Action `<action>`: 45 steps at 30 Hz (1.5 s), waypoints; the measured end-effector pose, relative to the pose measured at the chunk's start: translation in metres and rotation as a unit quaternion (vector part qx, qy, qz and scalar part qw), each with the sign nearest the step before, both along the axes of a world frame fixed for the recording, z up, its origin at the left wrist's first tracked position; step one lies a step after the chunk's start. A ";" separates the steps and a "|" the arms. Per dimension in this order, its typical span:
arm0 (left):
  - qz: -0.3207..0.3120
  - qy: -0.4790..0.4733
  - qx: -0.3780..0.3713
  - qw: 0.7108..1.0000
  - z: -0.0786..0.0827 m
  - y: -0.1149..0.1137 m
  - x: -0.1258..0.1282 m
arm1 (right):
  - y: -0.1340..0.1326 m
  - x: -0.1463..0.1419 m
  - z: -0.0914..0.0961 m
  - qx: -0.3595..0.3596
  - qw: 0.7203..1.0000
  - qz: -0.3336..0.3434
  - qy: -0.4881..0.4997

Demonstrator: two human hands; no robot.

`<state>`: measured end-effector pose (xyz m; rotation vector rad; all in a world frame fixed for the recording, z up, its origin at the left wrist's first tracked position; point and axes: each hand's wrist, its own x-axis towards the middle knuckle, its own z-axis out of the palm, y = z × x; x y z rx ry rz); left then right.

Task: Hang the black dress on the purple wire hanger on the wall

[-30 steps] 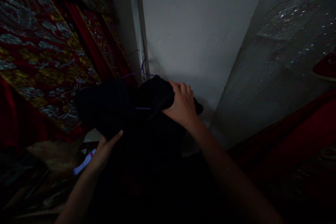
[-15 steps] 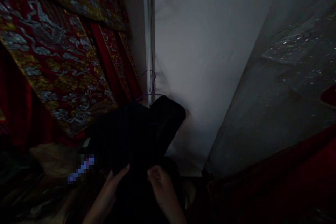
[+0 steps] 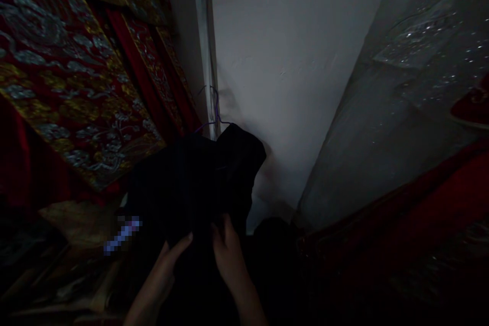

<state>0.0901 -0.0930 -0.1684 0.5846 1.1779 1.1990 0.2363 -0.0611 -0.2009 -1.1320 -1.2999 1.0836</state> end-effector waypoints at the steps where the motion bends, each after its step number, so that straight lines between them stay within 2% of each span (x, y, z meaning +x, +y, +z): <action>1: -0.001 -0.002 0.000 1.000 0.000 -0.001 0.000 | 0.000 0.000 -0.001 -0.001 1.000 0.001 0.003; 6: 0.009 0.009 0.004 1.000 0.000 -0.006 0.007 | 0.003 0.003 0.004 0.008 0.999 -0.023 0.029; 9: 0.048 0.046 0.019 0.998 -0.001 -0.004 0.007 | 0.004 0.008 0.004 -0.008 0.998 -0.046 0.048; 11: 0.096 0.106 0.061 0.988 -0.002 -0.001 0.000 | 0.004 0.013 0.005 -0.039 0.996 -0.039 0.074; 15: 0.183 0.241 0.149 0.941 -0.011 0.008 -0.018 | -0.001 0.024 0.013 -0.097 0.987 0.005 0.130; 17: 0.242 0.302 0.202 0.900 -0.018 0.010 -0.022 | -0.004 0.026 0.016 -0.107 0.983 0.028 0.147; 19: 0.299 0.351 0.272 0.845 -0.026 0.008 -0.018 | -0.007 0.023 0.018 -0.118 0.979 0.048 0.161; 20: 0.307 0.364 0.300 0.827 -0.029 0.007 -0.013 | -0.008 0.021 0.019 -0.126 0.976 0.053 0.169; 21: 0.286 0.367 0.318 0.826 -0.032 0.005 -0.007 | -0.008 0.017 0.019 -0.135 0.973 0.056 0.178; 22: 0.241 0.359 0.324 0.842 -0.034 0.003 0.000 | -0.009 0.013 0.019 -0.143 0.970 0.060 0.186; 25: 0.071 0.300 0.275 0.911 -0.039 0.001 0.019 | -0.012 0.003 0.023 -0.156 0.966 0.071 0.193; 26: 0.034 0.282 0.253 0.925 -0.040 0.000 0.024 | -0.014 0.001 0.026 -0.158 0.966 0.073 0.190; 28: 0.008 0.270 0.231 0.935 -0.040 -0.001 0.030 | -0.016 -0.002 0.031 -0.169 0.966 0.068 0.182; 30: -0.001 0.283 0.240 0.929 -0.037 -0.001 0.032 | -0.019 -0.003 0.035 -0.185 0.964 0.064 0.181; 34: -0.018 0.325 0.299 0.897 -0.035 -0.001 0.030 | -0.017 0.001 0.034 -0.191 0.953 0.067 0.227; 38: -0.017 0.351 0.366 0.861 -0.045 0.007 0.028 | 0.009 0.017 0.041 -0.170 0.949 0.051 0.259; 41: -0.021 0.365 0.382 0.849 -0.057 0.012 0.032 | 0.047 0.032 0.073 -0.143 0.953 0.048 0.265; 45: -0.043 0.370 0.387 0.843 -0.066 0.008 0.045 | 0.092 0.042 0.140 -0.123 0.948 0.063 0.285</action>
